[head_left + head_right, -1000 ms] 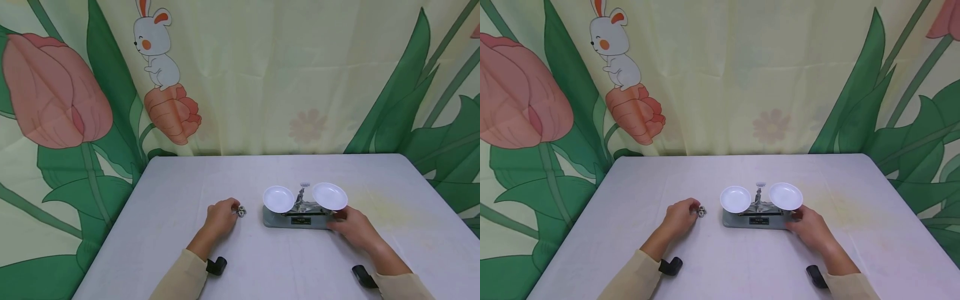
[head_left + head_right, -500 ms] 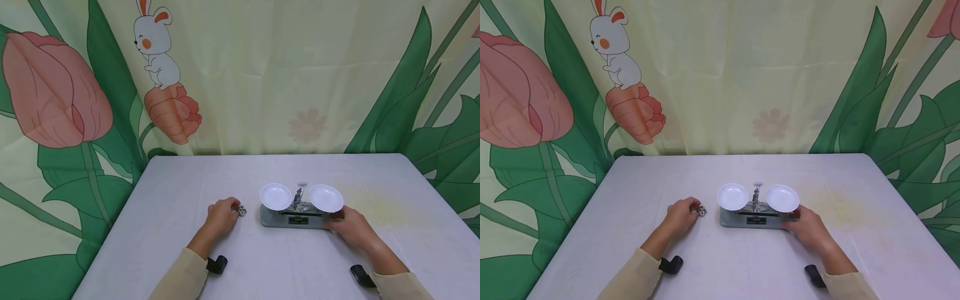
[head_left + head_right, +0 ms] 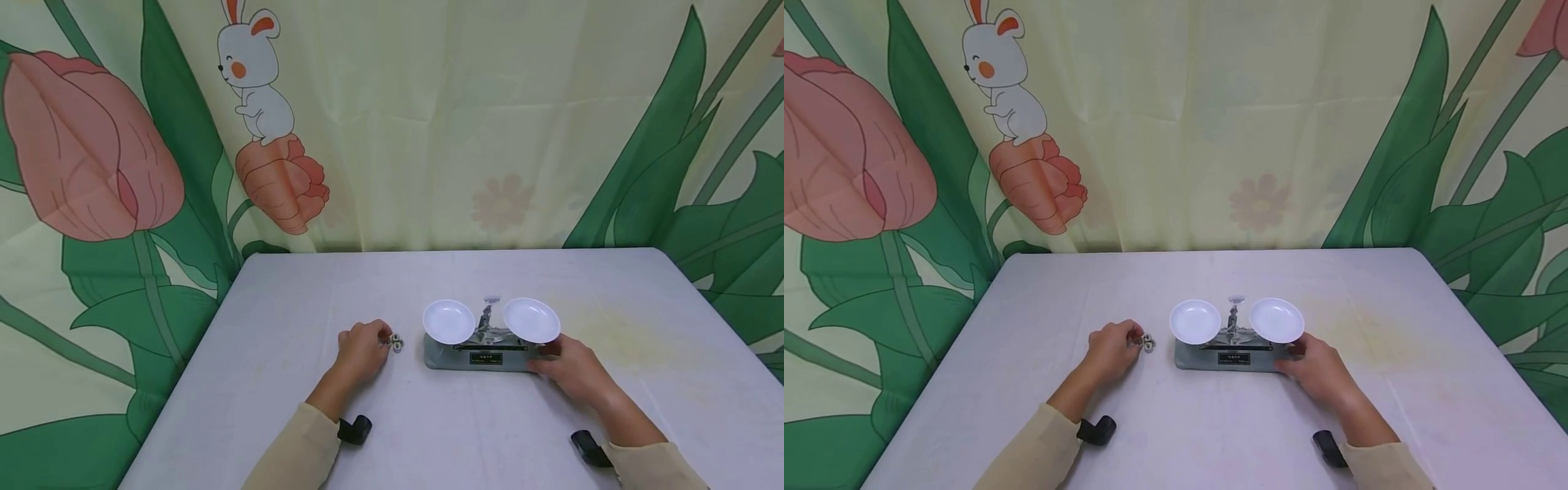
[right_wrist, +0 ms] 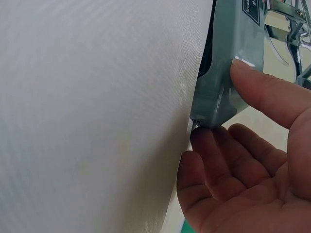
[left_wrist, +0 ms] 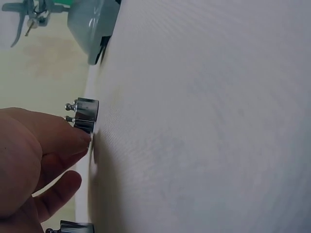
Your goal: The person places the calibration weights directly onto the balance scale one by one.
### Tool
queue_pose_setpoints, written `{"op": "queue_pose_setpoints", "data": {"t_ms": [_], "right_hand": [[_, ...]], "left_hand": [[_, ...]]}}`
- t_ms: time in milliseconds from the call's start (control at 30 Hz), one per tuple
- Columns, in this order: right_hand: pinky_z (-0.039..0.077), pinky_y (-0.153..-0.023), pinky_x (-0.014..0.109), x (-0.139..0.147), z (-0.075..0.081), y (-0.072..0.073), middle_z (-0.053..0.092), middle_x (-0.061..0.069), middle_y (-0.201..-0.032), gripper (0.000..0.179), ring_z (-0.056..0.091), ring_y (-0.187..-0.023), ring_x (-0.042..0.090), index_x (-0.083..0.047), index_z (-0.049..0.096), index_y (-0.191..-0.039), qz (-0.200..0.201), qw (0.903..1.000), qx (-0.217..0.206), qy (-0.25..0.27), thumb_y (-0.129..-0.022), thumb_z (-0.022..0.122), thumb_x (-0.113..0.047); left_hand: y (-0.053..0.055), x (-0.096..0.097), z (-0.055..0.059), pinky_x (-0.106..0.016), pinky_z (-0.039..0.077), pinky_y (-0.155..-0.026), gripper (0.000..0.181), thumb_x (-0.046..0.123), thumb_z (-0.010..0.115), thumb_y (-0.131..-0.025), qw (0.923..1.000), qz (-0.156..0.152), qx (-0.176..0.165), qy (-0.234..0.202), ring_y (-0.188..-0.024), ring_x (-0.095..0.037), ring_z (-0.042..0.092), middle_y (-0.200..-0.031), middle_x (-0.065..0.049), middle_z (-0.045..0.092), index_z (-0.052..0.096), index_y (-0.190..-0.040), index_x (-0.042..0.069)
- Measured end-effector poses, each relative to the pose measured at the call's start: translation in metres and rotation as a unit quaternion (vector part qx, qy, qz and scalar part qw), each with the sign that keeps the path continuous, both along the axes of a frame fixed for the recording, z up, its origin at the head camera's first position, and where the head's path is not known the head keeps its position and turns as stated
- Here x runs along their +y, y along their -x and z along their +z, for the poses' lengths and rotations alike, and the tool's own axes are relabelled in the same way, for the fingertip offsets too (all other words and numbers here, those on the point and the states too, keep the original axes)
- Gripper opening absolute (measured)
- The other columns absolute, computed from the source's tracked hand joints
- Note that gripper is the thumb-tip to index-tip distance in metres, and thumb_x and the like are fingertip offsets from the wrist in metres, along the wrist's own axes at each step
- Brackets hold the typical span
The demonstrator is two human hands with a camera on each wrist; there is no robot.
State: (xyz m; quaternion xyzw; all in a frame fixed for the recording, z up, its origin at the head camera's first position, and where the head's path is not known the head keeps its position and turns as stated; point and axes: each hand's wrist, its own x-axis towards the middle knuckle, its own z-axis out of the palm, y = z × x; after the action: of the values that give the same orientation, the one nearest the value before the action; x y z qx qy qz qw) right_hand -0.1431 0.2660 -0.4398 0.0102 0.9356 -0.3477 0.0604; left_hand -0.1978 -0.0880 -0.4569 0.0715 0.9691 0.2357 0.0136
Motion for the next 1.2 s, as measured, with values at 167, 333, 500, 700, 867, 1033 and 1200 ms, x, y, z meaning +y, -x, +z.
{"op": "queue_pose_setpoints", "data": {"t_ms": [167, 333, 500, 700, 867, 1033, 1200], "right_hand": [[0.047, -0.090, 0.061, 0.000, 0.000, 0.001, 0.057, 0.034, -0.127, 0.069, 0.052, -0.119, 0.052, 0.012, 0.049, -0.134, -0.003, 1.0000, -0.009, -0.002, -0.083, 0.079, -0.023], [0.046, -0.091, 0.063, 0.000, 0.001, 0.001, 0.056, 0.035, -0.129, 0.071, 0.051, -0.120, 0.053, 0.013, 0.047, -0.135, -0.005, 0.9998, -0.017, 0.001, -0.083, 0.079, -0.023], [0.044, -0.092, 0.064, 0.000, 0.001, 0.000, 0.056, 0.035, -0.128, 0.071, 0.050, -0.121, 0.054, 0.013, 0.048, -0.135, -0.002, 0.9999, -0.013, -0.003, -0.083, 0.079, -0.023], [0.042, -0.093, 0.066, 0.000, 0.000, 0.000, 0.057, 0.035, -0.128, 0.071, 0.051, -0.121, 0.053, 0.012, 0.047, -0.135, 0.002, 0.9999, -0.009, -0.006, -0.083, 0.079, -0.024], [0.041, -0.095, 0.067, 0.000, 0.000, -0.001, 0.056, 0.034, -0.129, 0.072, 0.050, -0.122, 0.053, 0.011, 0.047, -0.136, 0.004, 1.0000, -0.006, -0.003, -0.083, 0.080, -0.024], [0.040, -0.096, 0.067, -0.001, -0.001, -0.001, 0.055, 0.035, -0.130, 0.072, 0.049, -0.123, 0.053, 0.011, 0.046, -0.137, 0.003, 1.0000, -0.005, -0.002, -0.083, 0.080, -0.023], [0.041, -0.095, 0.067, -0.001, 0.000, -0.001, 0.056, 0.034, -0.129, 0.072, 0.050, -0.122, 0.053, 0.011, 0.046, -0.137, 0.004, 1.0000, -0.003, -0.006, -0.083, 0.080, -0.023]], "left_hand": [[-0.004, -0.001, 0.007, -0.053, 0.034, -0.098, 0.014, 0.010, 0.074, -0.088, 0.9998, 0.005, 0.016, -0.012, -0.090, -0.020, 0.059, -0.087, 0.006, 0.065, 0.069, -0.101, 0.013], [-0.008, -0.002, 0.020, -0.046, 0.041, -0.097, 0.013, 0.009, 0.074, -0.088, 0.9985, 0.001, 0.032, -0.043, -0.090, -0.019, 0.060, -0.090, 0.003, 0.067, 0.068, -0.100, 0.012], [-0.010, -0.003, 0.032, -0.039, 0.052, -0.085, 0.014, 0.006, 0.072, -0.088, 0.9950, -0.025, 0.036, -0.089, -0.093, -0.021, 0.062, -0.095, -0.001, 0.067, 0.066, -0.100, 0.010], [-0.013, -0.002, 0.041, -0.038, 0.054, -0.085, 0.013, 0.003, 0.069, -0.090, 0.9889, -0.053, 0.030, -0.136, -0.095, -0.024, 0.062, -0.096, -0.002, 0.064, 0.063, -0.101, 0.008], [-0.014, 0.000, 0.047, -0.037, 0.055, -0.085, 0.012, 0.002, 0.067, -0.091, 0.9847, -0.076, 0.033, -0.153, -0.096, -0.025, 0.062, -0.096, -0.002, 0.062, 0.064, -0.101, 0.005], [-0.015, 0.002, 0.052, -0.035, 0.055, -0.083, 0.009, 0.003, 0.067, -0.092, 0.9834, -0.088, 0.043, -0.153, -0.092, -0.020, 0.062, -0.093, 0.000, 0.061, 0.065, -0.100, 0.006], [-0.017, 0.005, 0.060, -0.035, 0.055, -0.083, 0.009, 0.005, 0.068, -0.093, 0.9793, -0.100, 0.057, -0.166, -0.089, -0.019, 0.060, -0.094, 0.000, 0.063, 0.066, -0.101, 0.007]]}}
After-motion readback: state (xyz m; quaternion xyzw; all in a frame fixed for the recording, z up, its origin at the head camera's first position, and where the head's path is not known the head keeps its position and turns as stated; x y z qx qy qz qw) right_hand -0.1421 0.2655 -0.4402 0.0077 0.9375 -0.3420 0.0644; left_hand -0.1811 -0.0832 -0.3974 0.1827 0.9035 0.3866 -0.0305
